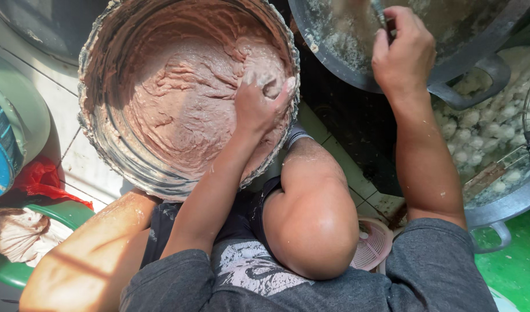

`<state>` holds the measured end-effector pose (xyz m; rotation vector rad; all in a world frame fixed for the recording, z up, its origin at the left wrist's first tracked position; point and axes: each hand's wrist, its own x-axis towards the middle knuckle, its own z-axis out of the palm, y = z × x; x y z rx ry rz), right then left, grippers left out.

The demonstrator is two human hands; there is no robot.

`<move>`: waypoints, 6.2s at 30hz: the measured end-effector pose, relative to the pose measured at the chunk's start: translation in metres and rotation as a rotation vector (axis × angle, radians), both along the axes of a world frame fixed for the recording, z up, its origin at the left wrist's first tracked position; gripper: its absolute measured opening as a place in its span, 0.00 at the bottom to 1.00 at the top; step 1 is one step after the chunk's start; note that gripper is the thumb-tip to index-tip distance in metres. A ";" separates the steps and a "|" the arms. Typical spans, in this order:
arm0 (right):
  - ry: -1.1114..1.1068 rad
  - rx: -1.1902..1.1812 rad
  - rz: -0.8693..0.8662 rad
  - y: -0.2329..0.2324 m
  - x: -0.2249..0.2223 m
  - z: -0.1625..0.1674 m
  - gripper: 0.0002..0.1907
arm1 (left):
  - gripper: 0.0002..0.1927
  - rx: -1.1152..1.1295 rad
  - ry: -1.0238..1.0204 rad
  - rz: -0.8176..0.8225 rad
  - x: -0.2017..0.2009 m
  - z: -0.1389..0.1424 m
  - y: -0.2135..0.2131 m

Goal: The person scoops a pink meat paste from a large metal bowl using a small metal scoop and transfers it into a large wok filled with boiling water. The person repeats this scooping and dropping motion continuously throughout the clip.

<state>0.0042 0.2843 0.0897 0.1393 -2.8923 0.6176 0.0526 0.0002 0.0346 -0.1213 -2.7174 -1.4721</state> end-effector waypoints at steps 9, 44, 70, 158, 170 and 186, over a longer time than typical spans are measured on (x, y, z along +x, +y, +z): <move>-0.681 -0.756 0.004 -0.060 0.052 0.051 0.12 | 0.11 0.300 0.021 0.112 -0.001 0.003 0.015; -0.931 -0.886 0.078 -0.076 0.049 0.038 0.16 | 0.14 -0.049 -0.040 0.113 -0.007 -0.013 0.024; -0.801 -0.623 0.219 -0.079 0.038 0.039 0.19 | 0.06 0.204 -0.015 0.105 -0.017 -0.010 0.023; -0.366 -0.473 -0.102 -0.013 0.047 0.028 0.17 | 0.15 -0.041 -0.195 -0.030 -0.036 -0.029 0.010; -0.657 -0.607 0.193 -0.081 0.068 0.049 0.20 | 0.12 0.150 0.044 -0.065 -0.011 -0.020 0.021; -0.328 -0.430 0.011 -0.031 0.057 0.040 0.17 | 0.10 0.074 0.086 0.090 -0.003 -0.012 0.009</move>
